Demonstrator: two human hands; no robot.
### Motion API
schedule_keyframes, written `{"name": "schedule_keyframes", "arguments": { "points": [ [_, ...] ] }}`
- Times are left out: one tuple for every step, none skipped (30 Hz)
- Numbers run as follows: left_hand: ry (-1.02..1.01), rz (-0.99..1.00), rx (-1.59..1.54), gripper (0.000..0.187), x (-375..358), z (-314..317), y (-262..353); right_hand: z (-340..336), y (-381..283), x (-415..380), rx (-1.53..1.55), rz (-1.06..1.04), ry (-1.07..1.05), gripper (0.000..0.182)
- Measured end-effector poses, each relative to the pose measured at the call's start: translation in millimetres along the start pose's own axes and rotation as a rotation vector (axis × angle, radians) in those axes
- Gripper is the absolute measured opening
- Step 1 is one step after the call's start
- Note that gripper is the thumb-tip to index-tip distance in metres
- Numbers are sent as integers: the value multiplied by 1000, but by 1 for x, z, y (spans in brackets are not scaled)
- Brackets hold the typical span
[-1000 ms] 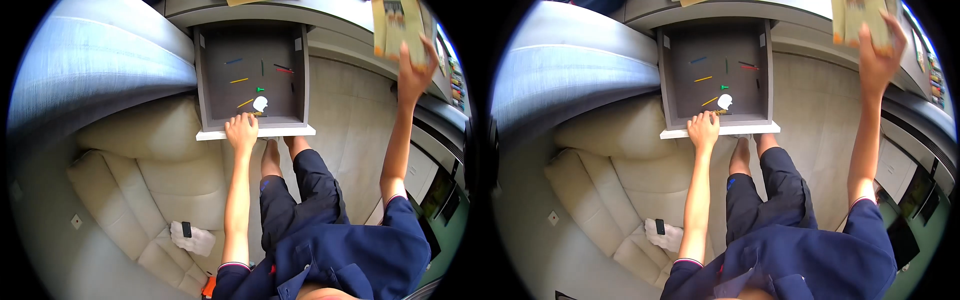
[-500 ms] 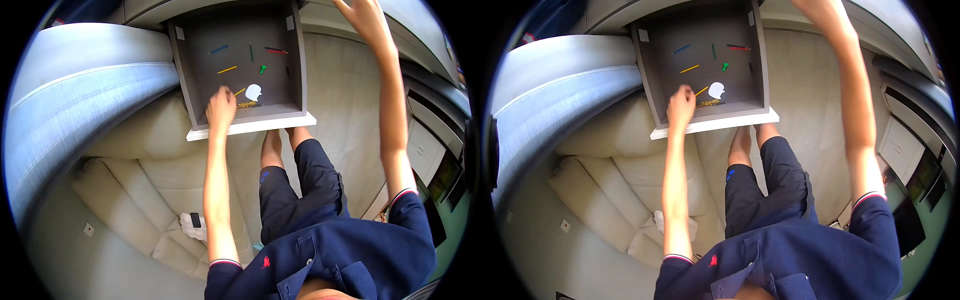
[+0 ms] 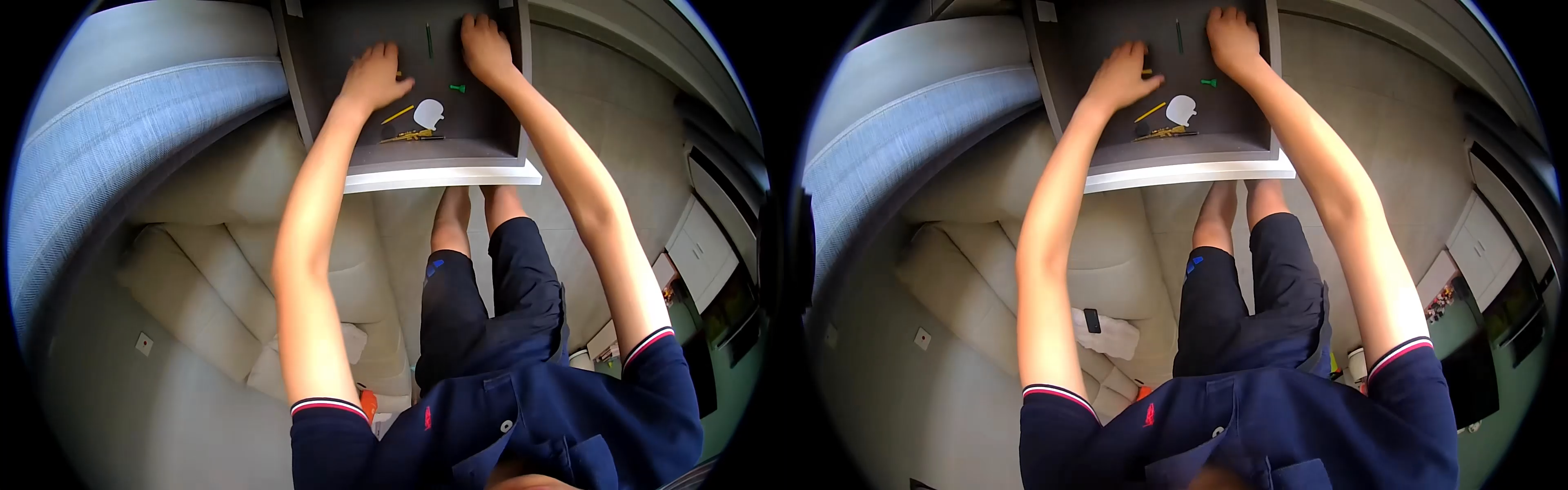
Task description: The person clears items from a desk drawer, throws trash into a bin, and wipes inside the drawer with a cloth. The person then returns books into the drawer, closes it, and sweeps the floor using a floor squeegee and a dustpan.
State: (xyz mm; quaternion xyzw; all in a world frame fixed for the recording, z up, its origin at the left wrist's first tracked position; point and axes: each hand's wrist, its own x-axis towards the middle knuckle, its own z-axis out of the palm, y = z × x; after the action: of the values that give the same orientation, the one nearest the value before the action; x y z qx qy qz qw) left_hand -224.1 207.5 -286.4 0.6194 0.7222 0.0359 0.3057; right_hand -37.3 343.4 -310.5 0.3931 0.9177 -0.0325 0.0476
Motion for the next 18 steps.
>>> {"name": "schedule_keyframes", "arguments": {
  "points": [
    [-2,-1,0,54,-15,1,2,-2,2,2,29,3,-51,37],
    [-11,26,-10,54,-29,-1,2,-3,4,1,56,6,-102,38],
    [-18,55,-21,55,-39,-2,0,-4,6,-1,54,9,-102,38],
    [-15,59,-19,55,-46,-4,-1,-4,7,-3,60,-17,-114,31],
    [-28,53,-46,55,-51,-6,-4,-4,8,-5,67,-42,-127,24],
    [-43,46,-74,56,-55,-7,-8,-1,9,-6,65,-41,-126,24],
    [-1,56,-19,53,-57,-7,-10,3,10,-9,72,-54,-108,23],
    [-3,57,-23,53,-59,-5,-10,5,11,-12,78,-66,-93,22],
    [-39,-21,-2,51,-62,-3,-9,6,10,-15,76,-65,-97,22],
    [-72,-102,20,50,-64,-2,-8,7,8,-16,50,-54,-99,23],
    [-32,-88,18,43,-69,3,-8,8,7,-15,24,-44,-94,23],
    [-32,-91,19,43,-72,9,-10,8,8,-13,25,-46,-94,23],
    [-64,-68,17,37,-76,13,-13,7,11,-12,6,-120,-123,23],
    [-97,-44,14,32,-80,18,-15,6,14,-14,-12,-194,-153,22],
    [-97,-44,14,32,-84,22,-19,2,13,-16,-12,-193,-153,22],
    [-89,-42,28,29,-87,25,-24,-3,12,-19,-29,-208,-177,22],
    [-82,-41,41,26,-88,28,-29,-6,10,-20,-45,-223,-202,21],
    [-84,-43,42,26,-88,26,-27,-6,10,-22,-42,-224,-203,21]
  ]
}}
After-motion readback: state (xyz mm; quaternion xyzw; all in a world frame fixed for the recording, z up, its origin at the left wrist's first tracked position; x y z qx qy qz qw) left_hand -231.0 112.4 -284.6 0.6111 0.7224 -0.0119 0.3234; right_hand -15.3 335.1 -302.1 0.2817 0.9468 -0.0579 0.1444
